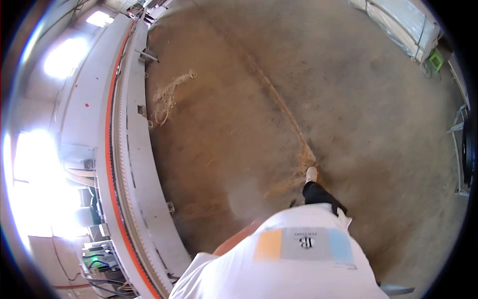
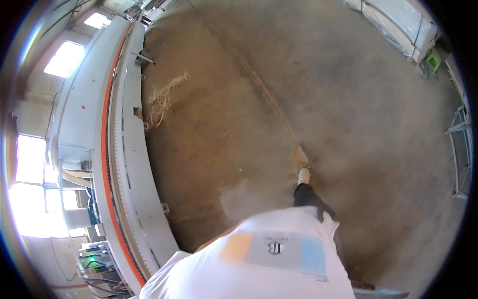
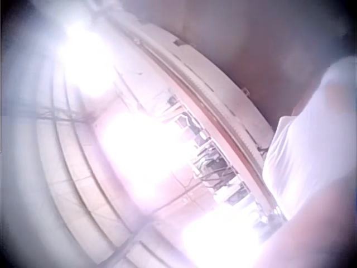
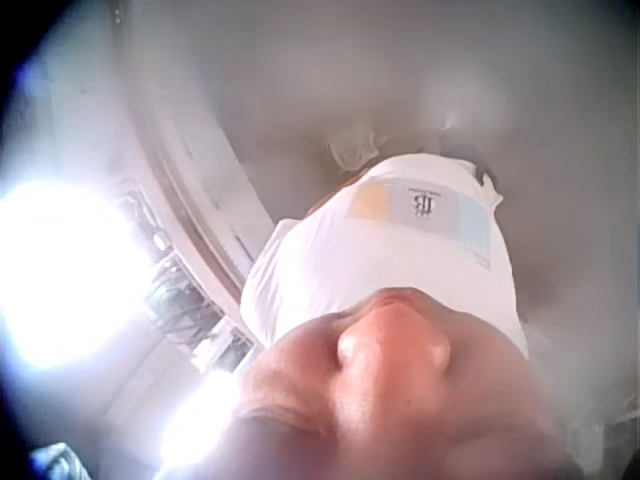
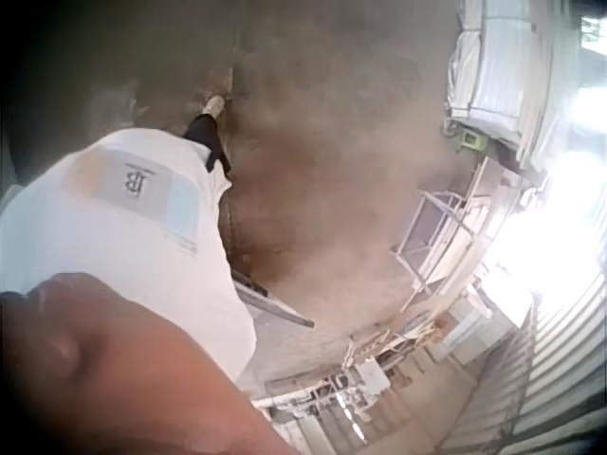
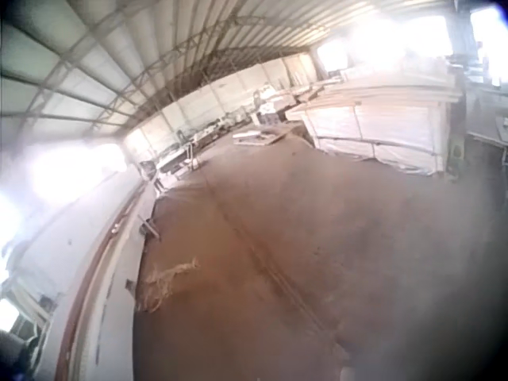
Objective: The person touches a machine, walks across a workshop, and moves a metal frame.
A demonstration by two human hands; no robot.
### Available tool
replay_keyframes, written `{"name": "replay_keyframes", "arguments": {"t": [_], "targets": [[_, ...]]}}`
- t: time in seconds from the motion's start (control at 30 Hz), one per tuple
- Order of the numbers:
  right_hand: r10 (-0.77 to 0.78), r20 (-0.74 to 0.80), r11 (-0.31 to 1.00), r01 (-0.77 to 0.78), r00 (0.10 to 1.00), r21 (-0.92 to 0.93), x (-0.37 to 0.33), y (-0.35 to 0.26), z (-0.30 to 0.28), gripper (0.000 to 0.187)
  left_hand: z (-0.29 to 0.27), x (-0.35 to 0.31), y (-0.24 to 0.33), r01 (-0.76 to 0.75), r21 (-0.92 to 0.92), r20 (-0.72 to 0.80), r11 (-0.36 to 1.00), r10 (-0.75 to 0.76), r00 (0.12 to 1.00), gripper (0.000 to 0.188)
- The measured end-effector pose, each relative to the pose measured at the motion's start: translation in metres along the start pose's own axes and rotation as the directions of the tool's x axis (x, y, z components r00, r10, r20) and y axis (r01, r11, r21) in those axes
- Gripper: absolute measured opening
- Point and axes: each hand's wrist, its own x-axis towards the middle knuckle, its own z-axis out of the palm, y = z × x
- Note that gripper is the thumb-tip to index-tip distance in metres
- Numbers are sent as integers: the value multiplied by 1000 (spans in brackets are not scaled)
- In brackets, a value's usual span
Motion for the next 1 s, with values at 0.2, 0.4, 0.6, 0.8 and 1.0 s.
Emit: {"name": "replay_keyframes", "arguments": {"t": [0.2,0.4,0.6,0.8,1.0], "targets": [[-37,62,998,40,997,-56,-36,-100,97,54,-176,104,63,-74,78,3,994,74,997,29],[-98,93,987,109,991,-117,-78,-190,188,53,-331,244,83,1,303,-139,953,43,989,30],[-124,60,971,134,990,-198,-129,-236,251,53,-389,363,-36,-299,-12,-335,954,278,900,29],[-243,335,822,376,911,-428,-107,-252,297,53,-486,364,-114,-254,388,148,886,212,966,27],[-323,384,933,223,865,284,-243,-345,446,38,-685,455,-127,192,-187,-146,964,-220,964,26]]}}
